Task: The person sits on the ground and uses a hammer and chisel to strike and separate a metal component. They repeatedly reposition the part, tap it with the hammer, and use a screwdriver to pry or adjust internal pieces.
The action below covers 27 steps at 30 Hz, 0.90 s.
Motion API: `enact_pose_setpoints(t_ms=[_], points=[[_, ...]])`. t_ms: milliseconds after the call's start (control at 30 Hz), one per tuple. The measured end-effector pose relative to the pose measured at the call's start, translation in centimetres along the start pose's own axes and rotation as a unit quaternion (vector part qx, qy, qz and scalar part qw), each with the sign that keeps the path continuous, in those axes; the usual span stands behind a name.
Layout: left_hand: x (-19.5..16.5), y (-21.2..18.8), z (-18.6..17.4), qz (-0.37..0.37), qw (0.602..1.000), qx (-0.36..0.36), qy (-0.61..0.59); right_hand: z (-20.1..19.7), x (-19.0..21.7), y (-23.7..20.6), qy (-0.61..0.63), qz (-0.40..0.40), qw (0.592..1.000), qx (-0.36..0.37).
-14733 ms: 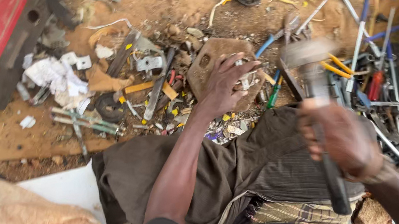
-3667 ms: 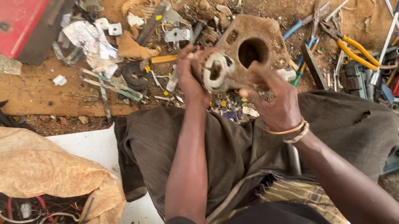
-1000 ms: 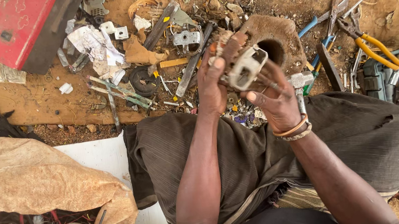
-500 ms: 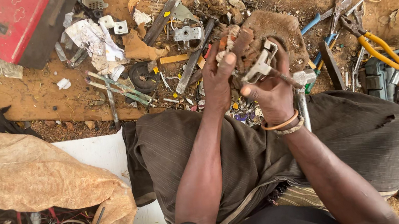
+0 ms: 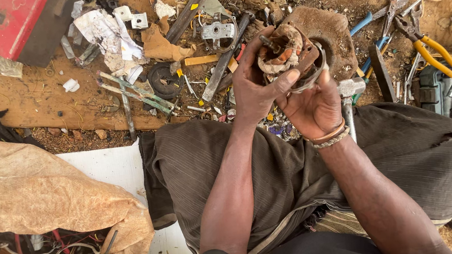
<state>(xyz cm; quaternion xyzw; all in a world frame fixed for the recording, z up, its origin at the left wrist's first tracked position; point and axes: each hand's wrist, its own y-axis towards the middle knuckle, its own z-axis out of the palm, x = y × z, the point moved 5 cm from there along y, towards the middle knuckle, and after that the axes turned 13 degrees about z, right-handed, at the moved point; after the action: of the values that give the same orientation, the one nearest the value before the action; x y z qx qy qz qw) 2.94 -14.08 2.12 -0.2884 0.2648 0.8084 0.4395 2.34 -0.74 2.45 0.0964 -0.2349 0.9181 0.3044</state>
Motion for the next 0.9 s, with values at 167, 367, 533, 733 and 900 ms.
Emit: enact_pose_setpoints(t_ms=[167, 367, 533, 733, 900], points=[[0.1, -0.3, -0.2, 0.002, 1.000, -0.012, -0.018, 0.0, 0.1, -0.4, -0.137, -0.013, 0.990, -0.001], [0.7, -0.4, -0.6, 0.023, 1.000, -0.006, -0.015, 0.6, 0.2, -0.7, -0.106, 0.013, 0.994, 0.028], [0.7, -0.2, -1.5, 0.035, 0.998, -0.015, 0.055, -0.8, 1.4, -1.7, -0.124, -0.023, 0.988, -0.091], [-0.1, 0.0, -0.6, 0.090, 0.962, 0.083, 0.245, -0.5, 4.4, -3.0, -0.572, -0.169, 0.752, -0.282], [0.2, 0.5, 0.0, 0.093, 0.943, 0.110, 0.299, -1.3, 5.0, -2.7, -0.531, -0.057, 0.784, -0.316]])
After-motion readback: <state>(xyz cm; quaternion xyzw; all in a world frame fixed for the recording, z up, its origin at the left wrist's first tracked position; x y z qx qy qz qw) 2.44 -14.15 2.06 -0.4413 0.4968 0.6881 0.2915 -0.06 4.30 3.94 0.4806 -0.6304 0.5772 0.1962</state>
